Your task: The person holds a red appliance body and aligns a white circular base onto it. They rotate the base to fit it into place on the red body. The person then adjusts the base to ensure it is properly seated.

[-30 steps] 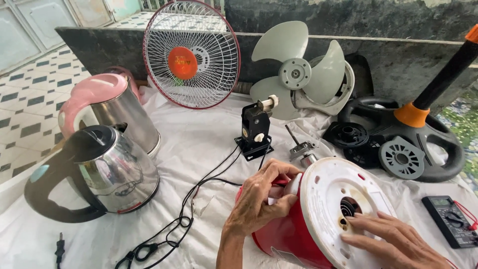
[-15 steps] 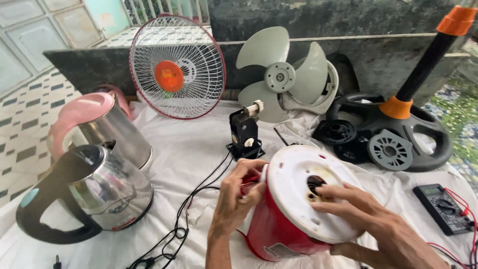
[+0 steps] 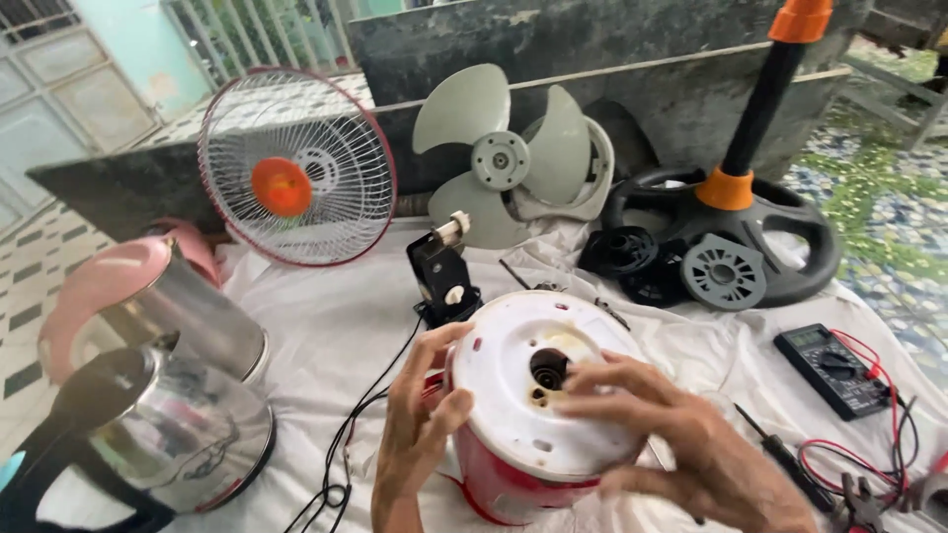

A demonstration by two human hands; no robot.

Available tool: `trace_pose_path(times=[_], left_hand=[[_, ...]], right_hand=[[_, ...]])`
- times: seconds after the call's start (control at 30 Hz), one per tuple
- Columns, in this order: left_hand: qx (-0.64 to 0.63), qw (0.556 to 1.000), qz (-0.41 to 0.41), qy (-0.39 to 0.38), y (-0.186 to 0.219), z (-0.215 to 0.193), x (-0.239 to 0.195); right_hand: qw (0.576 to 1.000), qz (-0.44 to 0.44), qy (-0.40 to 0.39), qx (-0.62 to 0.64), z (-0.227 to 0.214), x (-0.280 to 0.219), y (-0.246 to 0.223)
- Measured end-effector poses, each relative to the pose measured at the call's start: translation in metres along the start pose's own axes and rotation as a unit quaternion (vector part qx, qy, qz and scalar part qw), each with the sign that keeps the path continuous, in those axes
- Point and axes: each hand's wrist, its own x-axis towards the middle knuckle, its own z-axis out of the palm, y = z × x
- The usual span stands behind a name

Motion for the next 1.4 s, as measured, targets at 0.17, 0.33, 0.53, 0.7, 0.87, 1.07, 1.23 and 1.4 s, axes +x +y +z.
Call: trace_pose_path(times=[0.17, 0.33, 0.53, 0.7, 0.87, 1.07, 1.23, 1.4], left_hand=[[-0.013, 0.997, -0.048, 0.052, -0.008, -0.009, 0.001], [0.021, 0.993, -0.093, 0.066, -0.01, -0.012, 0.002], [0.017, 0.998, -0.029, 0.053, -0.021, -0.012, 0.003], [0.04, 0.997, 0.009, 0.059, -0.029, -0.009, 0.005], [0.028, 0.997, 0.002, 0.068, -0.028, -0.008, 0.003], [-0.003, 0.998, 0.04, 0.042, -0.02, -0.008, 0.003], [-0.003, 0.997, 0.075, 0.033, -0.019, -0.006, 0.004], [0.02, 0.997, 0.076, -0.003, -0.013, -0.009, -0.003]], right_hand=[[0.993, -0.014, 0.113, -0.033, -0.01, -0.008, 0.019], [0.998, 0.027, 0.054, -0.015, -0.008, -0.01, 0.033], [0.998, 0.05, 0.032, -0.037, -0.006, -0.009, 0.034], [1.0, -0.005, -0.004, -0.02, -0.004, -0.001, 0.02], [0.999, -0.025, -0.033, -0.027, 0.0, 0.002, 0.013], [0.996, -0.064, 0.008, -0.064, 0.002, 0.002, 0.016], [0.996, -0.086, 0.023, -0.031, 0.002, 0.004, 0.011], [0.998, -0.062, 0.005, -0.023, 0.001, -0.001, 0.014]])
